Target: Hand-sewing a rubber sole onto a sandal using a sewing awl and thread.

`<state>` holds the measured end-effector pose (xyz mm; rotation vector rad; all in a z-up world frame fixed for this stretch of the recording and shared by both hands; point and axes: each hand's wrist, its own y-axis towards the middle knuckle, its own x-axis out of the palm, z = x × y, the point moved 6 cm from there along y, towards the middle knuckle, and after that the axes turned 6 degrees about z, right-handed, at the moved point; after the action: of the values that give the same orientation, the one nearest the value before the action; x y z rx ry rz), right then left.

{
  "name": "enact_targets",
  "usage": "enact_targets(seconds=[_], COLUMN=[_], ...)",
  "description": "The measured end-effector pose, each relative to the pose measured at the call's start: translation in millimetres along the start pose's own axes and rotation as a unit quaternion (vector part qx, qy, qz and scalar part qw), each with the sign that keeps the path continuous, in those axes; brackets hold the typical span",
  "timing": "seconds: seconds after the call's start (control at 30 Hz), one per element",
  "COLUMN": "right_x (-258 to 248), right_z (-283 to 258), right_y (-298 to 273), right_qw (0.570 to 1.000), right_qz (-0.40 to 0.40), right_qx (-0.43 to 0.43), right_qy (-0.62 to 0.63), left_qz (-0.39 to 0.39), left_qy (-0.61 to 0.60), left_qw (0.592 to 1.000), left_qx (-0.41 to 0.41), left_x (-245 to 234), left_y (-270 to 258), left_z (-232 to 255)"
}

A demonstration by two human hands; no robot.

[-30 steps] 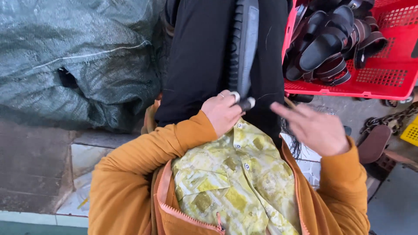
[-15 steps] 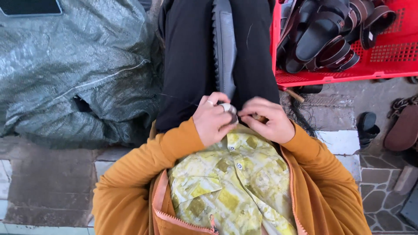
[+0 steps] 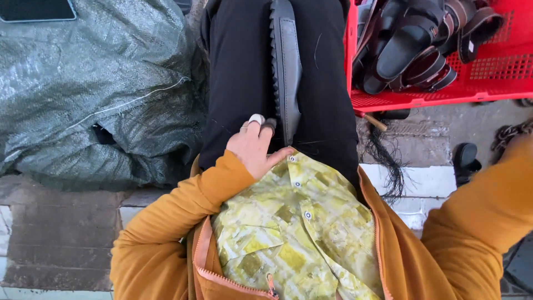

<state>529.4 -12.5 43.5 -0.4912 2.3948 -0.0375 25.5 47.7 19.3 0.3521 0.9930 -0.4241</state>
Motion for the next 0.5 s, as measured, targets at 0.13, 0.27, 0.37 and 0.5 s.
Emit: enact_targets(seconds=[0.13, 0.27, 0.37, 0.5], right_x=[172.4, 219.5, 209.4, 197.4], right_z=[-210.3, -204.8, -211.3, -215.8], right_y=[152.7, 132.4, 125.6, 126.5], right_qw=[0.997, 0.998, 0.998, 0.998], right_qz=[0.017, 0.038, 0.061, 0.017], right_qx=[0.032, -0.047, -0.017, 0.021], right_qy=[0.074, -0.028, -0.009, 0.061], left_qz=[-0.081, -0.136, -0.093, -0.178], left_qy=[-0.014, -0.287, -0.551, -0.653], left_qw=[0.996, 0.947, 0.828, 0.724], left_qx=[0.033, -0.042, -0.046, -0.132], left_x=[14.5, 18.0, -10.4, -10.0], left_y=[-7.9, -1.5, 25.9, 43.8], left_z=[-9.0, -33.1, -25.4, -18.8])
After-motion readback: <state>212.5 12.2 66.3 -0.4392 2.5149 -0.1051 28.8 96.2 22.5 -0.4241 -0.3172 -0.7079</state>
